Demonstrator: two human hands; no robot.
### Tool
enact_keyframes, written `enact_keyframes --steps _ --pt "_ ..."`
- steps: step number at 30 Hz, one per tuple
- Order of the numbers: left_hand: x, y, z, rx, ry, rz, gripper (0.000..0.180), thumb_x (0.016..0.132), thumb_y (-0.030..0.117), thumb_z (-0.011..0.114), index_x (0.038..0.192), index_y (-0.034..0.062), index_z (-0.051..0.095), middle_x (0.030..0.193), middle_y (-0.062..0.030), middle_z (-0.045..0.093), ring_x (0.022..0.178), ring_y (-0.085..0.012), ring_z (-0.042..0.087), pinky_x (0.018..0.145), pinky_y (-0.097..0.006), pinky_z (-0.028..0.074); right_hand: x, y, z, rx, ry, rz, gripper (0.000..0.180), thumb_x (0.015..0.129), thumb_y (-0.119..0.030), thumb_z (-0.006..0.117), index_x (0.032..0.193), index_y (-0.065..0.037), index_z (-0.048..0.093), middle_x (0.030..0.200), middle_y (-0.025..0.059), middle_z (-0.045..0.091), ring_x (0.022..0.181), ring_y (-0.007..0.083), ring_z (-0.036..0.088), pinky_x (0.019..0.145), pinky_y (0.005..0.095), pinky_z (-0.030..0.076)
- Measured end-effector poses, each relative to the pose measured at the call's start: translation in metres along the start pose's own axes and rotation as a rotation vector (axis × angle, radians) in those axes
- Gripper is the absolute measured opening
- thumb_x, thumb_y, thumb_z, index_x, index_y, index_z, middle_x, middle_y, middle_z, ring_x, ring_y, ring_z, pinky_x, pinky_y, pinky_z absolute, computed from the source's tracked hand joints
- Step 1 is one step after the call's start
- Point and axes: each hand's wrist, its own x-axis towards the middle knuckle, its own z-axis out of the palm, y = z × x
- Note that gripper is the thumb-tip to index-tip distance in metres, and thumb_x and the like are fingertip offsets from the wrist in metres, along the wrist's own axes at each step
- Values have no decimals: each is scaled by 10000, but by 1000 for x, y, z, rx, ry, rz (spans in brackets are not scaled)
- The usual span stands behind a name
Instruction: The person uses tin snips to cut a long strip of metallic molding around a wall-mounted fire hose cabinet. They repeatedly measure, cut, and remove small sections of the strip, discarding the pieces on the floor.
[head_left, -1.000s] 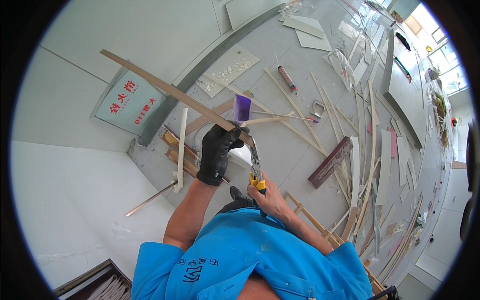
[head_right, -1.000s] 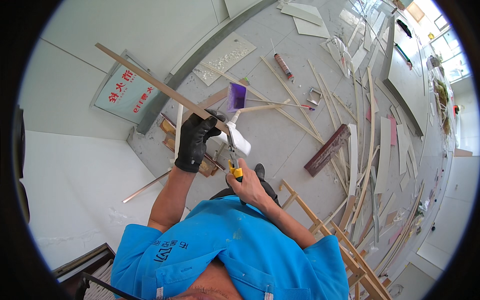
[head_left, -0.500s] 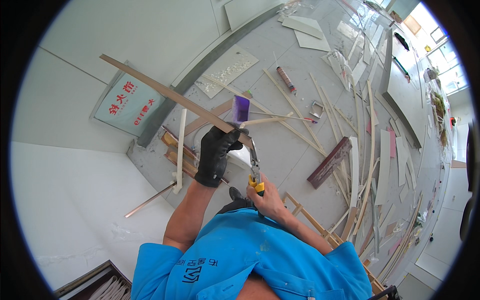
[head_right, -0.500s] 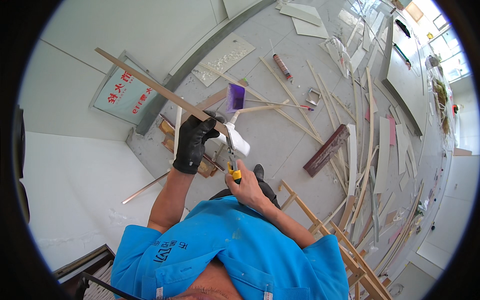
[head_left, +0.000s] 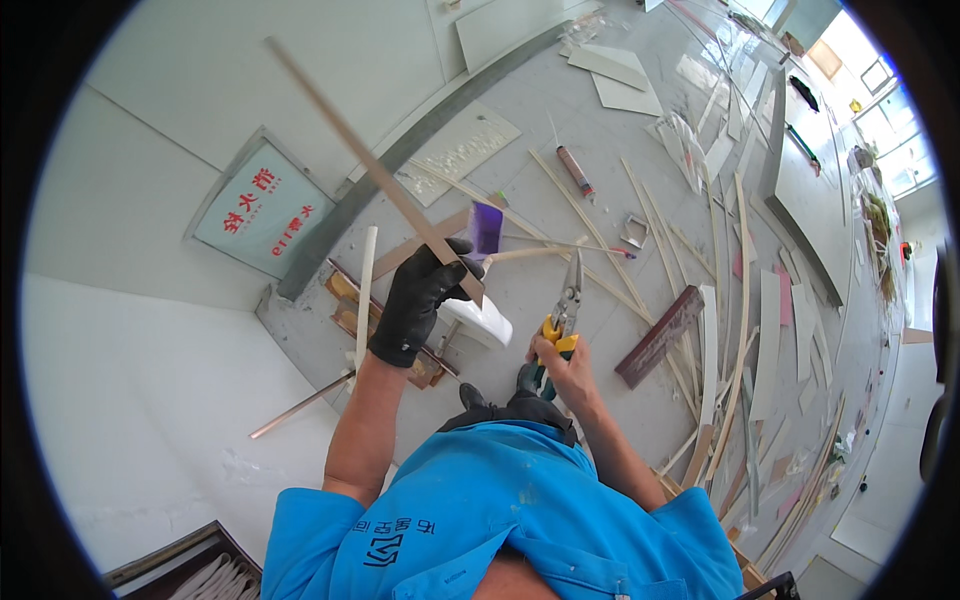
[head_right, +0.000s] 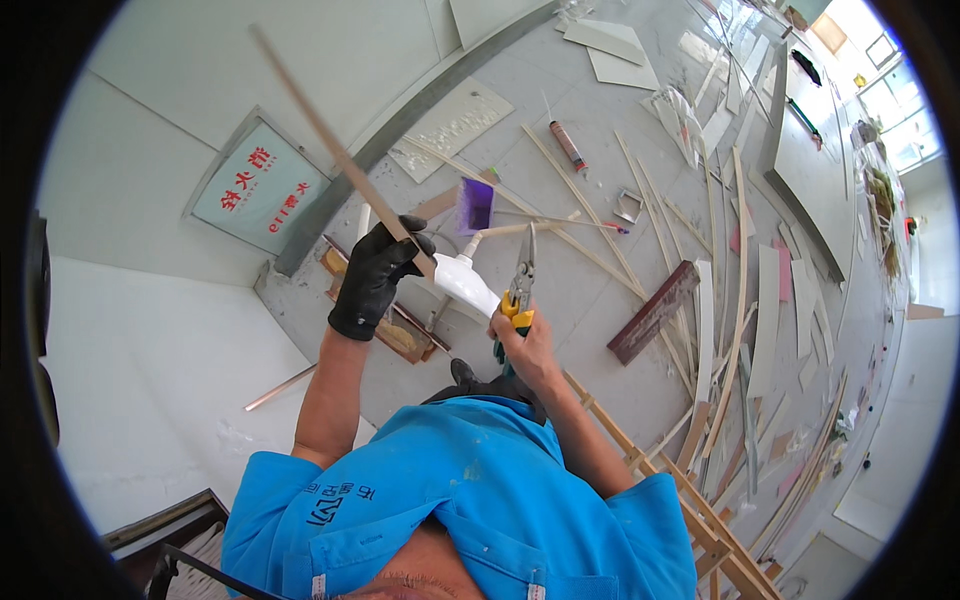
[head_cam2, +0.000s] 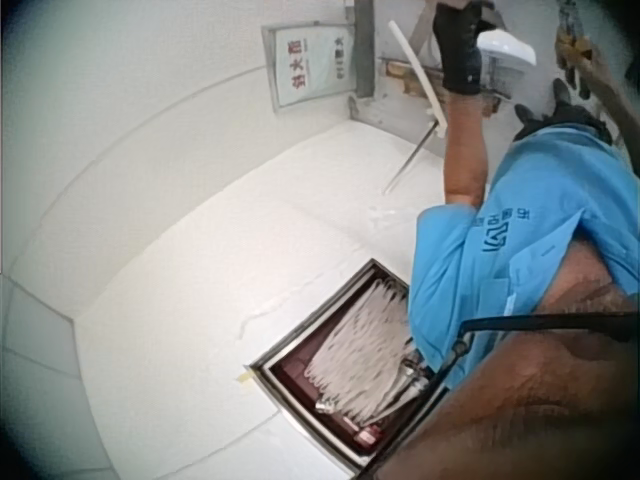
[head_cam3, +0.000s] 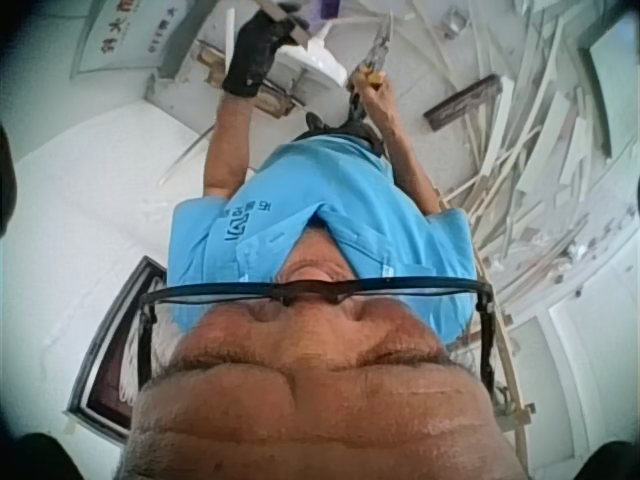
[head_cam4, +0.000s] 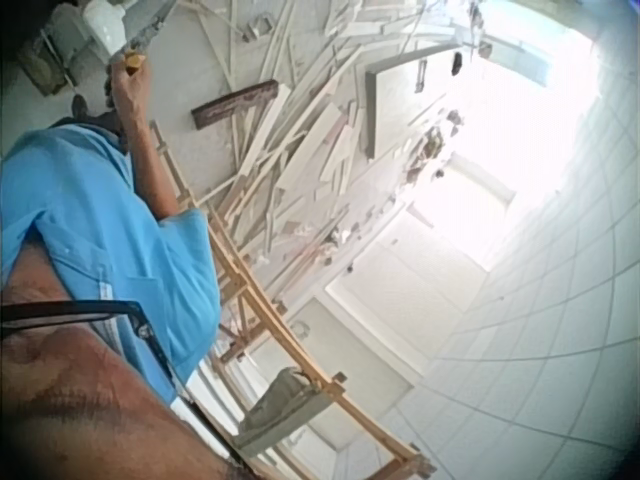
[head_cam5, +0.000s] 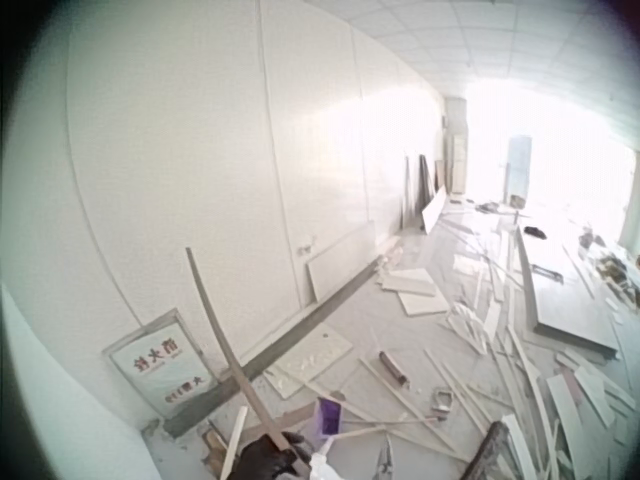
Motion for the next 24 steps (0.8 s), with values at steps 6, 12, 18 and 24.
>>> enact_keyframes --steps 6,12,18,24 --pt "-17 36 4 -45 -93 -93 491 947 119 561 1404 -35 469 819 -48 637 666 -108 590 574 -214 467 55 -59 -1 -417 113 -332 433 817 -199 778 1172 -49 579 931 98 627 851 217 618 798 338 500" --pt "-53 43 -4 138 -124 -94 462 957 107 588 1404 18 512 758 40 543 622 -27 480 539 -186 398 92 -76 31 -472 -87 -592 590 755 -210 843 1244 -63 547 1094 146 619 1001 306 617 890 380 490" --pt "-89 37 -22 -345 123 -133 381 984 200 554 1293 -21 587 849 -25 677 674 -84 637 610 -218 517 96 -62 61 -509 -278 -642 413 783 -158 799 1082 -42 539 950 162 597 860 356 598 767 406 491" --pt "-114 72 5 103 372 133 273 979 235 597 1120 10 659 827 -61 695 682 -127 656 607 -235 518 79 -86 86 -358 -696 -377 287 878 -266 711 1012 -57 566 831 97 589 763 208 565 720 358 473"
